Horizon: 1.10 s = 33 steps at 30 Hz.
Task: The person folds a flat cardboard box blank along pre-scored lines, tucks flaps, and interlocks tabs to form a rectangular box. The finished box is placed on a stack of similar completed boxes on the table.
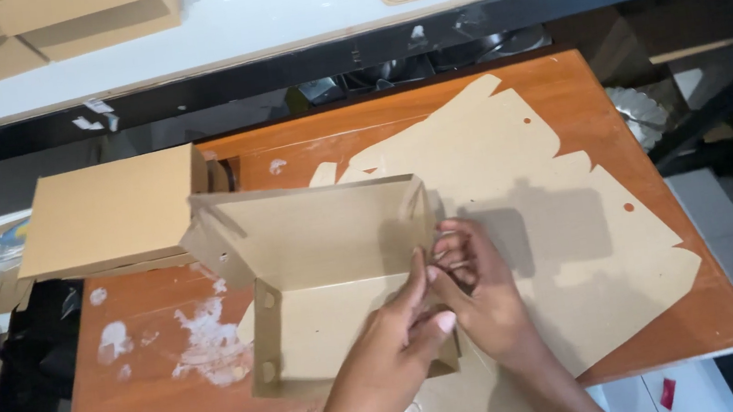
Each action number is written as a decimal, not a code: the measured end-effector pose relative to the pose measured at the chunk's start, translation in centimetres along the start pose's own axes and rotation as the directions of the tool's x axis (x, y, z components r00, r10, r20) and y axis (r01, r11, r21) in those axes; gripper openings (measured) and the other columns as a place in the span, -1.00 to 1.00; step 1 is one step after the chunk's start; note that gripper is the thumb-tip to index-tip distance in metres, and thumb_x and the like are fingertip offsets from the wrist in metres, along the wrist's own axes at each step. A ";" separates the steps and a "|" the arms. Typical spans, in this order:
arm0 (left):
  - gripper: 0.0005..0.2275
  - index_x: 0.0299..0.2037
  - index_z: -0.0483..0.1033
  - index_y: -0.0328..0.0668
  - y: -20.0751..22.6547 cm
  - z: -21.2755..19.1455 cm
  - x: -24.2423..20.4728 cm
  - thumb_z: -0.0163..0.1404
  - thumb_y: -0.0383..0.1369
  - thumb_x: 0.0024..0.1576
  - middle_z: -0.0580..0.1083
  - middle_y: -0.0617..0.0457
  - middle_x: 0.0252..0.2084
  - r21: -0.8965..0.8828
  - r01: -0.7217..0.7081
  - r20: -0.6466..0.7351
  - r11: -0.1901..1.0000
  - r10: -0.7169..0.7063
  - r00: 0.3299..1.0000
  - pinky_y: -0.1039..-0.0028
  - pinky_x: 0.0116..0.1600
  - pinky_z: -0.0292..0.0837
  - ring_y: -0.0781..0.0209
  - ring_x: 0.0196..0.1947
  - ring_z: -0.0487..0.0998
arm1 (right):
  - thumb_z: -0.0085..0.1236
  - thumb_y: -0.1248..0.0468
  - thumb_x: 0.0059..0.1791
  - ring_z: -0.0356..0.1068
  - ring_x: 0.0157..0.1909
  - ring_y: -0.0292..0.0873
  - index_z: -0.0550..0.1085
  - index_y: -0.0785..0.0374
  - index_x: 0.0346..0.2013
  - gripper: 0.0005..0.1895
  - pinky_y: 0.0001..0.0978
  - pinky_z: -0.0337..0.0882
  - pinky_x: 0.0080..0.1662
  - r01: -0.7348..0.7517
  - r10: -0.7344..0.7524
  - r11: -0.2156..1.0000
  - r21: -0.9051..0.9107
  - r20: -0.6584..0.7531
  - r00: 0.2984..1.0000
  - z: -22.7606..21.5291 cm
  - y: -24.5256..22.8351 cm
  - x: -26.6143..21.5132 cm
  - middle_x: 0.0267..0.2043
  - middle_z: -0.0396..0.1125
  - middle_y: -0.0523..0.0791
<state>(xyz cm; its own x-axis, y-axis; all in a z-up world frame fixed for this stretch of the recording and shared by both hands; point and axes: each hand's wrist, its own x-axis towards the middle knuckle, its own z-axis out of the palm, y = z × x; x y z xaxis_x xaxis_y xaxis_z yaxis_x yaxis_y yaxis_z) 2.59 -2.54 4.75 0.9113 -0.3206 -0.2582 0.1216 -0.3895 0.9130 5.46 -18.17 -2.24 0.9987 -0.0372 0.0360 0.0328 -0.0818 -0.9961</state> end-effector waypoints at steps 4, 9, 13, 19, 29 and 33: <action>-0.33 0.54 -0.07 -0.02 2.4 -2.6 -3.1 -0.21 0.00 0.23 -0.29 -0.09 0.63 0.182 -0.164 0.219 0.970 0.122 0.968 0.15 0.36 0.04 -0.03 0.57 -0.06 | 0.21 0.32 -0.09 0.54 -0.12 -0.20 0.51 0.20 0.03 -0.62 -0.39 0.59 -0.01 -0.044 0.042 0.965 -0.259 -0.016 0.999 -1.3 -2.2 1.5 -0.10 0.52 -0.13; -0.90 -0.18 0.57 -0.21 -0.8 -6.3 -6.8 -0.01 -0.41 0.25 0.59 -0.13 -0.11 0.164 -0.607 -0.684 0.777 0.533 0.498 0.52 -0.08 0.60 0.20 -0.24 0.62 | 0.14 0.33 0.00 0.40 0.00 -0.11 0.41 0.37 0.08 -0.64 -0.32 0.49 0.07 0.279 -0.306 0.897 -0.343 -0.024 0.952 -3.0 -6.1 0.3 0.04 0.38 0.00; -0.33 0.36 0.16 -0.16 -1.2 -10.8 -7.0 0.12 -0.17 0.05 0.25 -0.04 0.37 0.166 -0.368 -0.704 0.915 0.371 0.606 0.30 0.39 0.31 0.07 0.34 0.37 | 0.36 0.32 -0.02 0.33 0.26 0.20 0.32 0.51 0.18 -0.43 -0.02 0.36 0.35 0.677 -0.818 0.421 -0.604 0.070 0.572 -3.0 -9.3 -1.6 0.17 0.26 0.20; -0.40 -0.11 0.67 -0.16 -2.4 -13.3 -5.0 -0.19 0.20 0.11 0.66 0.11 -0.13 0.074 -0.354 -0.486 0.932 0.343 0.803 0.52 -0.04 0.45 0.29 -0.12 0.64 | 0.08 0.07 0.08 0.30 0.22 0.02 0.27 -0.08 0.35 -0.47 0.11 0.27 0.13 0.794 -0.612 -0.079 -0.602 0.659 0.438 1.2 -11.5 2.4 0.36 0.21 -0.15; -0.41 0.44 0.18 -0.08 -2.1 -18.5 0.0 0.07 -0.38 0.17 0.41 0.11 0.34 0.031 -0.422 -0.085 0.906 0.424 0.902 0.44 0.29 0.49 0.37 0.19 0.50 | -0.03 0.73 -0.04 0.20 0.12 0.12 0.50 0.12 0.18 -0.38 -0.02 0.20 0.08 0.751 -0.762 -0.178 -0.636 0.572 0.303 3.2 -12.7 8.2 0.19 0.29 0.01; -0.55 0.19 0.50 -0.25 -2.9 -17.3 1.4 0.20 -0.46 0.05 0.55 -0.04 0.16 -0.113 -0.569 -0.254 0.815 0.530 0.809 0.45 0.27 0.53 0.29 0.12 0.55 | 0.27 0.31 0.00 0.25 -0.26 0.00 0.18 0.16 0.44 -0.26 -0.15 0.24 -0.21 0.895 -0.580 0.007 -0.446 0.727 0.367 4.9 -12.3 7.8 -0.17 0.37 -0.01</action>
<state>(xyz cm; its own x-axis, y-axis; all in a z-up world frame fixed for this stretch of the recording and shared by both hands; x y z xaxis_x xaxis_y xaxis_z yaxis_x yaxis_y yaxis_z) 10.33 13.10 7.21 0.9017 -0.2465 0.3552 -0.3751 -0.0374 0.9262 13.01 -12.56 9.85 0.3764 0.7583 0.5323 0.8763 -0.4779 0.0611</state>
